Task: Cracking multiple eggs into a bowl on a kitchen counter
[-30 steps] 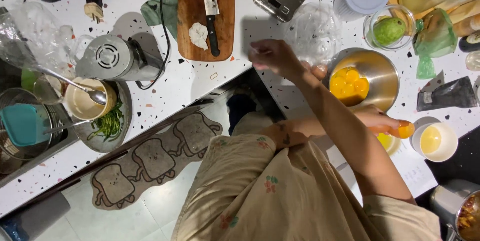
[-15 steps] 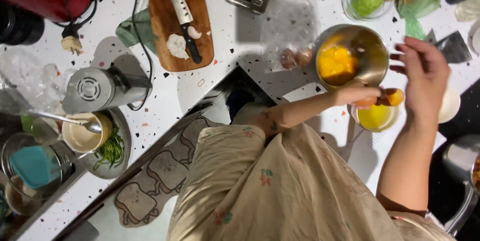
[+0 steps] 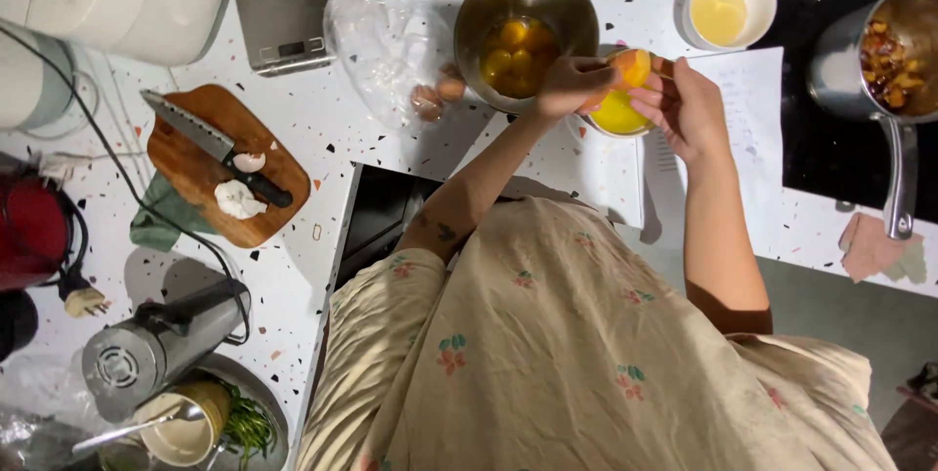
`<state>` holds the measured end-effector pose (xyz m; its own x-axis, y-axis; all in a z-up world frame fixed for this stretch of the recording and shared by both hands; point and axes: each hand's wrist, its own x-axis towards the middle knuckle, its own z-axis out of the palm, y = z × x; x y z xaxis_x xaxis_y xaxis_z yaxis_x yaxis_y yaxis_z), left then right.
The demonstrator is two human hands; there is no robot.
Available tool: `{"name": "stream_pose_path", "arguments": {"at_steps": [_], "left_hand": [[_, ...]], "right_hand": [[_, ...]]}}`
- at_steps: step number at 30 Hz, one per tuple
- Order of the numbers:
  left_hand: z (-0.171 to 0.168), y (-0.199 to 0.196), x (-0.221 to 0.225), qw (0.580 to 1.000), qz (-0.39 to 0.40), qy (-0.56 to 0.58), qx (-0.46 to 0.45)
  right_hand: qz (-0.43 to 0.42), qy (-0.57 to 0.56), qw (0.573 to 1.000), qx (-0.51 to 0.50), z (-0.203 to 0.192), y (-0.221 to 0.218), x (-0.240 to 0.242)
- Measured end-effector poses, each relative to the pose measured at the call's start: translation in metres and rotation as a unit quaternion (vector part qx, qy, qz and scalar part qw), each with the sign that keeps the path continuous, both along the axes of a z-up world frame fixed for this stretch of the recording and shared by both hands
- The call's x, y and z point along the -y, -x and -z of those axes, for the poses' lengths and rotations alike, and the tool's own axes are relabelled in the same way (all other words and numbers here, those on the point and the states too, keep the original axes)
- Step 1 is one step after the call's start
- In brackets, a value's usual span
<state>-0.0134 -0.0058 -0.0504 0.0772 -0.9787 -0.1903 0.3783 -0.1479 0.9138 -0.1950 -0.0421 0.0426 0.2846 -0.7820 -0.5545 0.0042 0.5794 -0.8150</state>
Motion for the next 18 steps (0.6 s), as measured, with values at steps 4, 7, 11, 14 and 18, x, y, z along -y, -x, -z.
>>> {"name": "stream_pose_path", "arguments": {"at_steps": [4, 7, 11, 14, 18], "left_hand": [[0.010, 0.006, 0.017, 0.959, 0.015, -0.155, 0.237], [-0.033, 0.011, 0.007, 0.913, 0.047, -0.147, 0.379], [-0.065, 0.013, -0.003, 0.854, 0.054, -0.055, 0.515], [-0.060, 0.017, 0.001, 0.816, 0.045, -0.027, 0.576], [-0.050, 0.019, 0.005, 0.782, -0.002, 0.017, 0.623]], "right_hand": [[0.024, 0.007, 0.996, 0.081, 0.041, 0.005, 0.012], [0.050, -0.031, 0.991, 0.120, 0.062, 0.007, 0.017], [0.067, -0.087, 0.975, 0.195, 0.094, 0.007, 0.025], [0.079, -0.144, 0.949, 0.270, 0.090, 0.007, 0.027], [0.084, -0.203, 0.925, 0.309, 0.081, 0.007, 0.027]]}}
